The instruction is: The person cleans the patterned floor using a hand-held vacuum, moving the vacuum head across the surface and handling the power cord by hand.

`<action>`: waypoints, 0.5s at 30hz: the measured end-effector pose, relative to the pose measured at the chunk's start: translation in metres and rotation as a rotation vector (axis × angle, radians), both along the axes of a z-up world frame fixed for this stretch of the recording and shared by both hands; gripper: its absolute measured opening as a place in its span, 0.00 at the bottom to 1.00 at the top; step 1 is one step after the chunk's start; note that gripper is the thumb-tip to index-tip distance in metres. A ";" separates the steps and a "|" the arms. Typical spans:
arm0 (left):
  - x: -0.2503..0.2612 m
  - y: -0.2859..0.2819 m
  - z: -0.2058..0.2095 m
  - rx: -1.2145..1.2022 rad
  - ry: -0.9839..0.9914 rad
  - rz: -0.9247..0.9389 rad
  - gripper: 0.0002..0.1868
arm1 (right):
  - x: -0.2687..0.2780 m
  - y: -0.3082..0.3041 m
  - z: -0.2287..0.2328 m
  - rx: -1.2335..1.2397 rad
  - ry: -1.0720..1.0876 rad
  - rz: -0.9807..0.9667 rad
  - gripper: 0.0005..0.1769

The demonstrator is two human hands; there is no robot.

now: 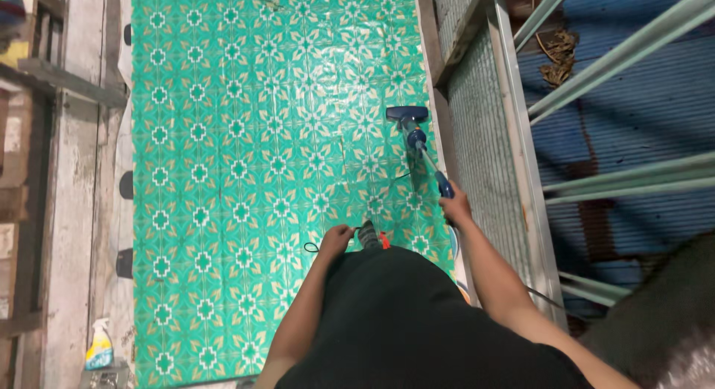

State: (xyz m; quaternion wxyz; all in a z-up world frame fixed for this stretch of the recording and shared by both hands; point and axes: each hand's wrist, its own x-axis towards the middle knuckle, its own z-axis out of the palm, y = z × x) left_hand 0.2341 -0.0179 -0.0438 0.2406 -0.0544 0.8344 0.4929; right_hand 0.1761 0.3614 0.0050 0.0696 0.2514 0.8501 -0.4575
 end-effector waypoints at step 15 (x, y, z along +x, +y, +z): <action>0.100 0.006 -0.009 -0.020 0.179 -0.120 0.19 | 0.337 0.023 0.050 -0.180 0.027 0.110 0.30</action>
